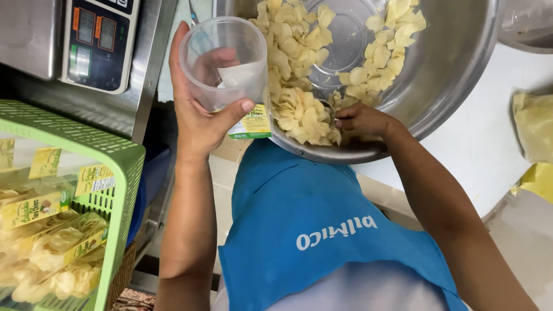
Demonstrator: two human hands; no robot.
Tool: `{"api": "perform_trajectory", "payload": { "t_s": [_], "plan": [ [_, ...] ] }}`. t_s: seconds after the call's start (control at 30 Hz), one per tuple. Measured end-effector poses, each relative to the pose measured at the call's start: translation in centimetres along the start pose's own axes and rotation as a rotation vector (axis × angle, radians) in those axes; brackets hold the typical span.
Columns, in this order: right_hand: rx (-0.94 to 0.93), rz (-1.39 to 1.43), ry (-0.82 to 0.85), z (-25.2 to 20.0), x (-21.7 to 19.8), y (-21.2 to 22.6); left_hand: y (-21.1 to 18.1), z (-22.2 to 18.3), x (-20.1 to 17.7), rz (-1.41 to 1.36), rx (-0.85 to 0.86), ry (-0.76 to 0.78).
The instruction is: Packaging dried fruit chips into small containers and weighing them on a digital scale
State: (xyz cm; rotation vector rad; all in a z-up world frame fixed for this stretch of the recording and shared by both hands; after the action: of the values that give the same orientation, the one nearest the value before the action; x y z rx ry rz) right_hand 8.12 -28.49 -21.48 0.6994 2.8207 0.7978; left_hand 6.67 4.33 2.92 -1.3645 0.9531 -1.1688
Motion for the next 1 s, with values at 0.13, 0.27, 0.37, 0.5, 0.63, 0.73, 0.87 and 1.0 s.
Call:
{"api": "perform_trajectory", "payload": {
  "t_s": [0.13,0.27,0.37,0.5,0.63,0.73,0.87,1.0],
  "plan": [
    [0.121,-0.046,-0.097,-3.2,-2.1,0.5,-0.5,0.4,0.3,0.066,0.040,0.041],
    [-0.118,-0.085,-0.249,-8.9,-6.4,3.8,-0.4,1.1,1.3,0.145,0.119,0.090],
    [-0.081,-0.235,-0.397,-15.5,-9.3,7.5,0.9,1.8,2.2,0.251,0.167,0.157],
    [-0.167,-0.367,-0.541,-23.4,-12.2,12.4,1.4,2.9,5.6,0.355,0.208,0.297],
    [-0.202,-0.568,-0.546,-26.5,-12.4,17.8,3.6,2.7,8.6,0.565,0.433,0.350],
    [-0.227,-0.981,-0.506,-26.3,-9.7,23.1,3.9,2.2,10.5,0.567,0.478,0.410],
    [0.168,-1.601,-0.599,-26.4,-7.6,25.7,4.8,1.8,11.0,0.591,0.470,0.406],
    [-0.091,-1.924,-0.877,-29.4,-3.2,29.0,5.7,1.7,9.8,0.539,0.387,0.346]
  ]
}}
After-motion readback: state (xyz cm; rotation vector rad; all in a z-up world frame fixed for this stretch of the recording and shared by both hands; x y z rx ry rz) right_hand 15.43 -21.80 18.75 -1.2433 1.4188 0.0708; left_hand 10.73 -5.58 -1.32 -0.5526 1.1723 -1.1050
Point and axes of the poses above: each hand's wrist, its own z-axis towards the middle knuckle, its own x-axis out of the palm, y = z × x, the point moved 10 cm from there along z, towards the middle knuckle, and after that the axes turned 1 degree about -y, right-handed, at the moved point
